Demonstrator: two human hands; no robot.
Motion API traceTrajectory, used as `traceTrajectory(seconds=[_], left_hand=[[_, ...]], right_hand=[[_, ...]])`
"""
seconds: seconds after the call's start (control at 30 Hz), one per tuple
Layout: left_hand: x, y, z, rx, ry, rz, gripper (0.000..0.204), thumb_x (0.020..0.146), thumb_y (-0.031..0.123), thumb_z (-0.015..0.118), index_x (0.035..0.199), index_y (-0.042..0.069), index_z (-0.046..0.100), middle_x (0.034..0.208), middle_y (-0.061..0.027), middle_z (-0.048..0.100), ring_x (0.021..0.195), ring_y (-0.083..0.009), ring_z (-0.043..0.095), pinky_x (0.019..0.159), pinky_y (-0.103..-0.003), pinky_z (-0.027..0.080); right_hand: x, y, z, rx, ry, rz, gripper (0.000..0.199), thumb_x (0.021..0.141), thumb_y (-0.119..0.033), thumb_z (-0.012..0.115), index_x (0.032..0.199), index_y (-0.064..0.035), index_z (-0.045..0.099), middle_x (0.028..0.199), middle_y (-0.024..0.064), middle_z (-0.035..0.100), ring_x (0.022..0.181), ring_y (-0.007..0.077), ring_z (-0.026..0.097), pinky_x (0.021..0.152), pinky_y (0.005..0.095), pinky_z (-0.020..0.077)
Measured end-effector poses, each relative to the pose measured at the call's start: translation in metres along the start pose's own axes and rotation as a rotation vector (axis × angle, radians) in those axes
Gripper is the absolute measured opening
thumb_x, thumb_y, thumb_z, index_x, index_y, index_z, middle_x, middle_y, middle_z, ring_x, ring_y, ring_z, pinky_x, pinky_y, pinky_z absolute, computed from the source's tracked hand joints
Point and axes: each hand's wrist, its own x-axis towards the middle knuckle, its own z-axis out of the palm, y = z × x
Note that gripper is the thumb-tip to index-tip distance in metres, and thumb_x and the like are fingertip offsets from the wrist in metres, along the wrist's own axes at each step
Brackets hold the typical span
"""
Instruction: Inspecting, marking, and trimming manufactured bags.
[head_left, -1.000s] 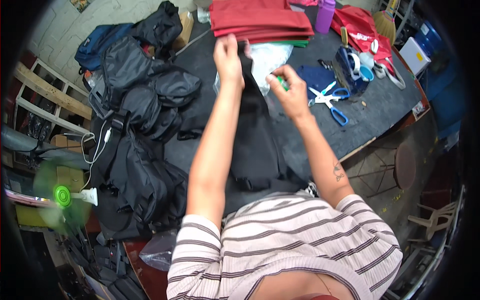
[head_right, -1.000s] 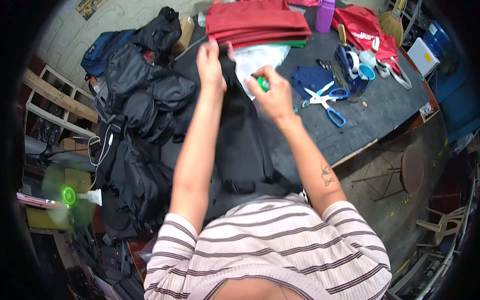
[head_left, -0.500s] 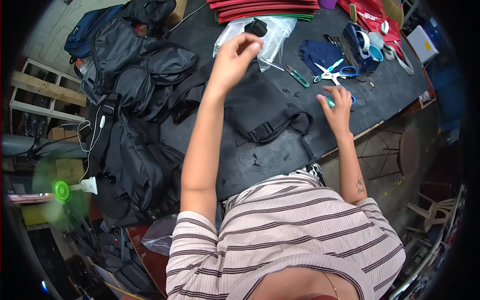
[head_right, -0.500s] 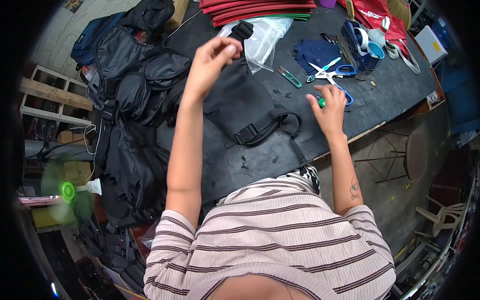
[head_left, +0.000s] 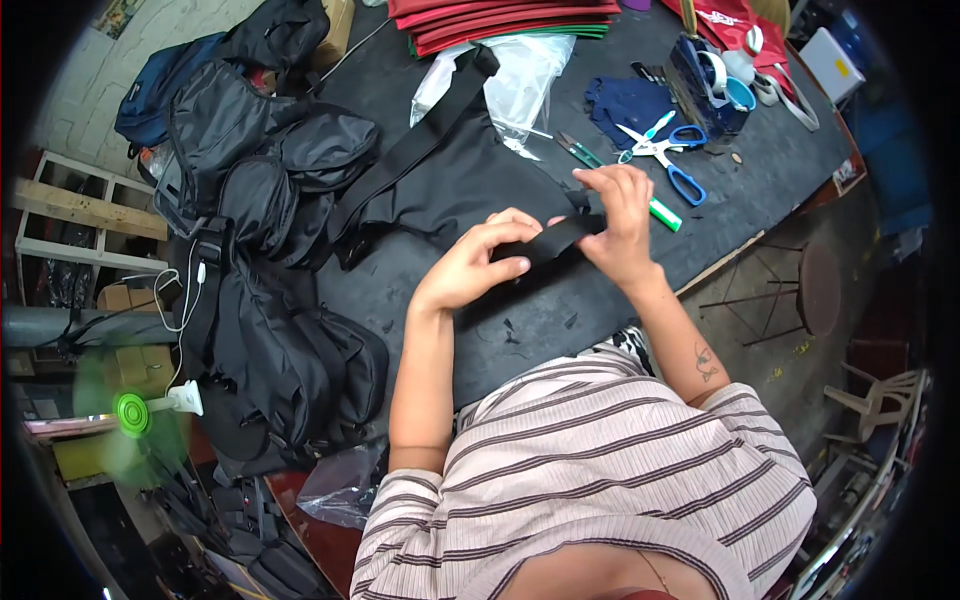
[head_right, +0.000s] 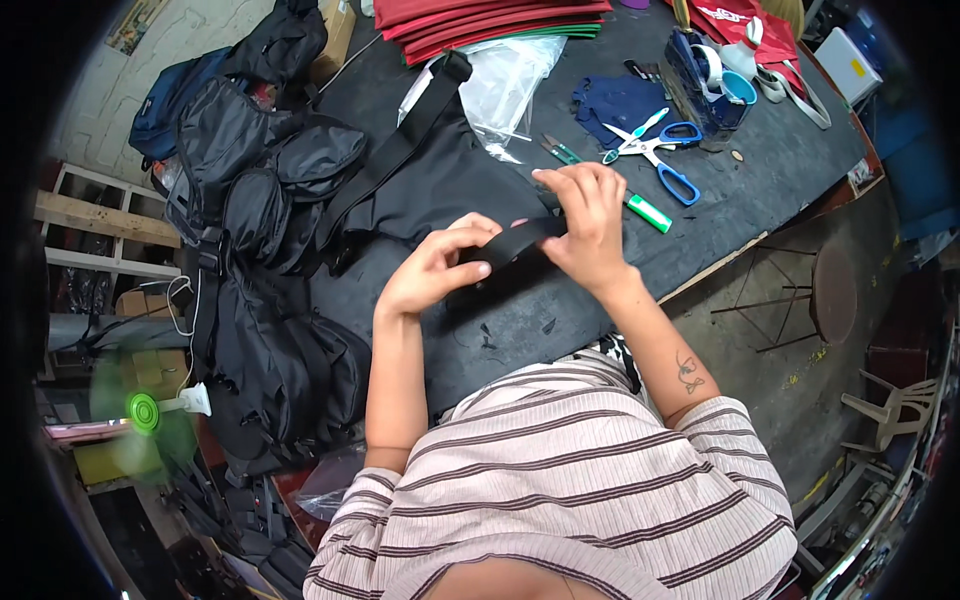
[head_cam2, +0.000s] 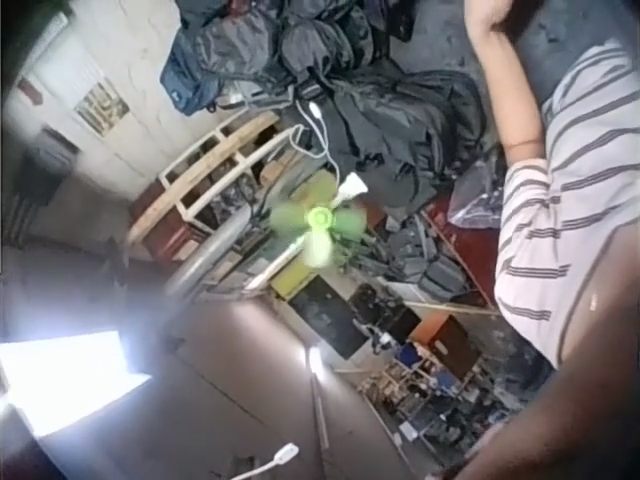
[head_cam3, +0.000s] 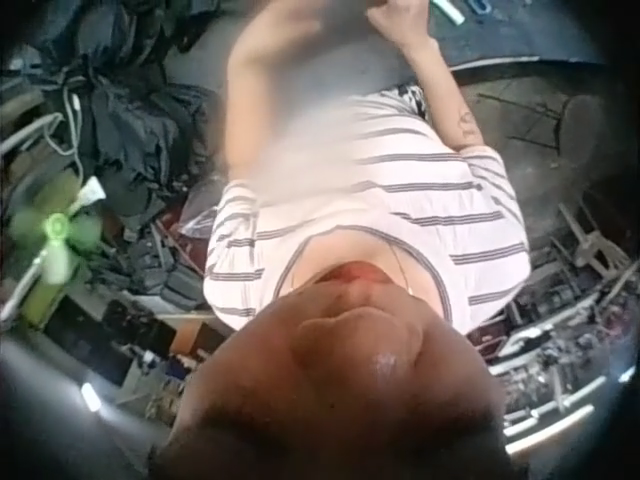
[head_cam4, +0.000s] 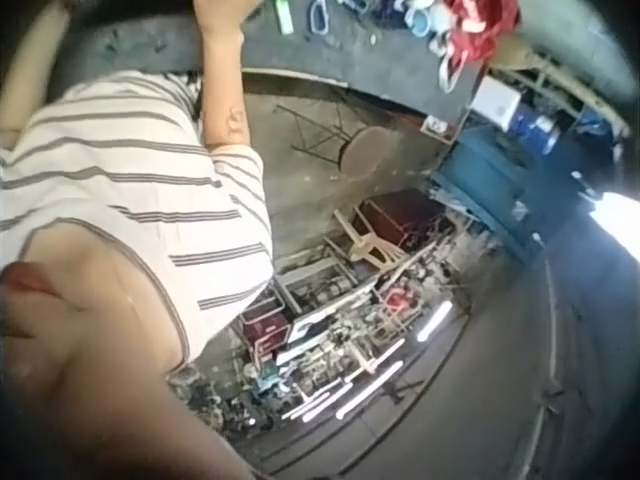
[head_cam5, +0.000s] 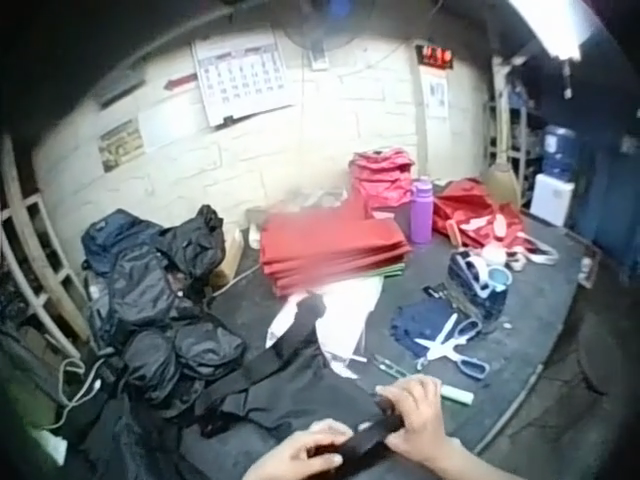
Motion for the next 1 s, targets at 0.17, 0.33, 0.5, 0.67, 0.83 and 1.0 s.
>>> traceTrajectory(seconds=[0.17, 0.33, 0.5, 0.67, 0.83, 1.0], left_hand=[[-0.038, 0.000, -0.006, -0.151, 0.076, 0.399, 0.007, 0.066, -0.003, 0.059, 0.072, 0.000, 0.062, 0.101, -0.0126, 0.055, 0.108, -0.0286, 0.047, 0.100, -0.043, 0.030], [-0.091, -0.011, -0.011, 0.204, 0.291, -0.068, 0.011, 0.074, 0.011, 0.063, 0.072, 0.000, 0.063, 0.096, -0.0077, 0.055, 0.095, -0.0215, 0.046, 0.091, -0.033, 0.032], [-0.104, -0.034, -0.007, 0.503, 0.430, -0.299, 0.029, 0.083, 0.028, 0.066, 0.073, 0.000, 0.064, 0.082, -0.0053, 0.055, 0.085, -0.0193, 0.046, 0.082, -0.029, 0.034], [-0.102, -0.034, -0.013, 0.598, 0.496, -0.419, 0.025, 0.081, 0.026, 0.067, 0.075, 0.001, 0.064, 0.081, -0.0085, 0.057, 0.083, -0.0225, 0.049, 0.080, -0.032, 0.037], [-0.065, -0.013, -0.004, 0.658, 0.798, -0.056, 0.011, 0.079, 0.008, 0.062, 0.088, 0.002, 0.061, 0.086, -0.0113, 0.060, 0.085, -0.0247, 0.057, 0.079, -0.033, 0.043], [-0.007, 0.005, 0.034, 0.728, 0.602, 0.068, 0.020, 0.078, 0.014, 0.065, 0.094, 0.002, 0.062, 0.089, -0.0129, 0.060, 0.086, -0.0282, 0.057, 0.078, -0.036, 0.044]], right_hand=[[-0.026, 0.033, 0.027, 0.062, 0.089, 0.234, 0.051, 0.060, -0.005, 0.069, 0.109, -0.0077, 0.054, 0.098, 0.0095, 0.053, 0.095, 0.0286, 0.049, 0.086, 0.0388, 0.0354], [-0.031, 0.050, 0.034, 0.126, 0.082, 0.317, 0.030, 0.066, -0.004, 0.063, 0.096, -0.0064, 0.057, 0.083, 0.0062, 0.054, 0.079, 0.0219, 0.054, 0.075, 0.0338, 0.0385], [-0.032, 0.038, 0.041, 0.337, 0.009, 0.322, 0.029, 0.067, 0.003, 0.052, 0.095, -0.0037, 0.059, 0.087, 0.0075, 0.054, 0.084, 0.0212, 0.055, 0.076, 0.0333, 0.0411], [-0.024, 0.043, 0.022, 0.428, -0.270, 0.208, 0.035, 0.066, 0.004, 0.051, 0.100, -0.0026, 0.055, 0.098, 0.0094, 0.050, 0.098, 0.0245, 0.050, 0.089, 0.0335, 0.0412], [-0.017, 0.053, -0.017, 0.428, -0.360, 0.269, 0.044, 0.070, -0.011, 0.070, 0.110, -0.0041, 0.054, 0.101, 0.0092, 0.055, 0.096, 0.0220, 0.055, 0.089, 0.0332, 0.0429], [-0.036, 0.095, -0.029, -0.210, -0.123, 0.395, 0.027, 0.075, -0.018, 0.069, 0.097, -0.0031, 0.061, 0.098, 0.0120, 0.057, 0.092, 0.0293, 0.052, 0.081, 0.0399, 0.0419]])
